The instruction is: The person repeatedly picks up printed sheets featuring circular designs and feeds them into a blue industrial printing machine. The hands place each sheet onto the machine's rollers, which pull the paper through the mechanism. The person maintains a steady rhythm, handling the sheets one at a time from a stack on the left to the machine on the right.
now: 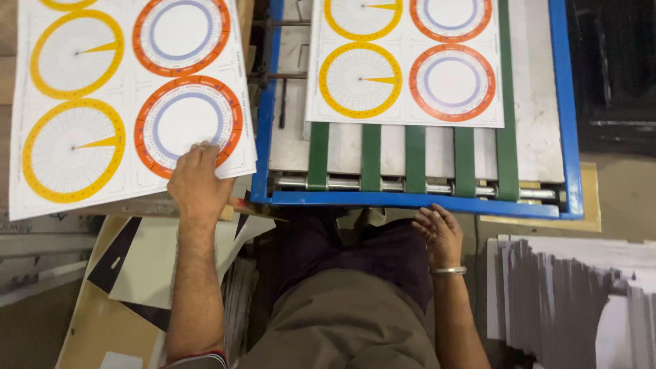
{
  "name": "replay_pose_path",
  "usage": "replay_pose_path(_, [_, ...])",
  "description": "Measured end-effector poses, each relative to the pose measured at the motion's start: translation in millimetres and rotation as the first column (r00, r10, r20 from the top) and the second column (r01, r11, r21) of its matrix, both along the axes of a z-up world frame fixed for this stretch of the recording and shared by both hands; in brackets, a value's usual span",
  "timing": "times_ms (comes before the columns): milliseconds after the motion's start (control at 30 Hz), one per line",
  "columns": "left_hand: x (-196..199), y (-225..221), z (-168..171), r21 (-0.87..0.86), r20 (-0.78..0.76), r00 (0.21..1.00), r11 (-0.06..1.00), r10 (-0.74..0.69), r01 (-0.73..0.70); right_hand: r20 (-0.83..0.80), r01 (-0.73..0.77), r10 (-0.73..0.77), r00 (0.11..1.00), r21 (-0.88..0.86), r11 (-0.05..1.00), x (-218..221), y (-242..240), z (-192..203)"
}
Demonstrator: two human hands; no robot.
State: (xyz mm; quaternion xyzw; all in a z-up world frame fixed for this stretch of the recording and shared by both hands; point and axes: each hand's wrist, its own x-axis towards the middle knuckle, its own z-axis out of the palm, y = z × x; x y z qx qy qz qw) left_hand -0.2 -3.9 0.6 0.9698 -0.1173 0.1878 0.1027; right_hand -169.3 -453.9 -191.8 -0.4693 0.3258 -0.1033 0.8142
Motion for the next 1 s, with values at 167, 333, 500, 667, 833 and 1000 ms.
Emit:
replay_pose_path(167, [9.4,35.7,29.9,-0.027,-0.129,0.974,0.982,-0.186,0.184,0.02,-0.104,0.103,0.994,0.011,0.995,25.1,20.5,30.9])
replay_pose_path(333, [10.8,51.0,43.8,-0.649,-0.155,0.988,0.754,-0.001,-0.102,0.083,-0.346,0.349,0.933,-0.053,0.937,68.7,60.8,98.8])
replay_pose_path(500, [-16.7,-55.0,4.3,-0.33,0.046,0.981,0.924,-0.188,0.192,0.351,-0.708,0.683,0.64,-0.075,0.702,96.3,137.1,132.2])
replay_pose_path(667, [-60.7,-127.8,17.1,-0.148,-0.064,0.841,0.839,-0.537,0.524,0.345,-0.412,0.335,0.877,0.18,0.893,113.1,135.7,117.5])
replay_pose_path(833, [-48.5,-69.8,18.9,-0.083,-0.04,0.91,0.909,-0.414,0.41,0.173,-0.008,-0.013,0.985,0.119,0.993,116.1,38.4,78.3])
replay_pose_path(1000, [-10.3,-12.6,20.3,0.062,-0.067,0.984,0.984,-0.162,0.166,0.363,0.251,-0.202,0.91,-0.093,0.964,103.9,-61.3,61.2])
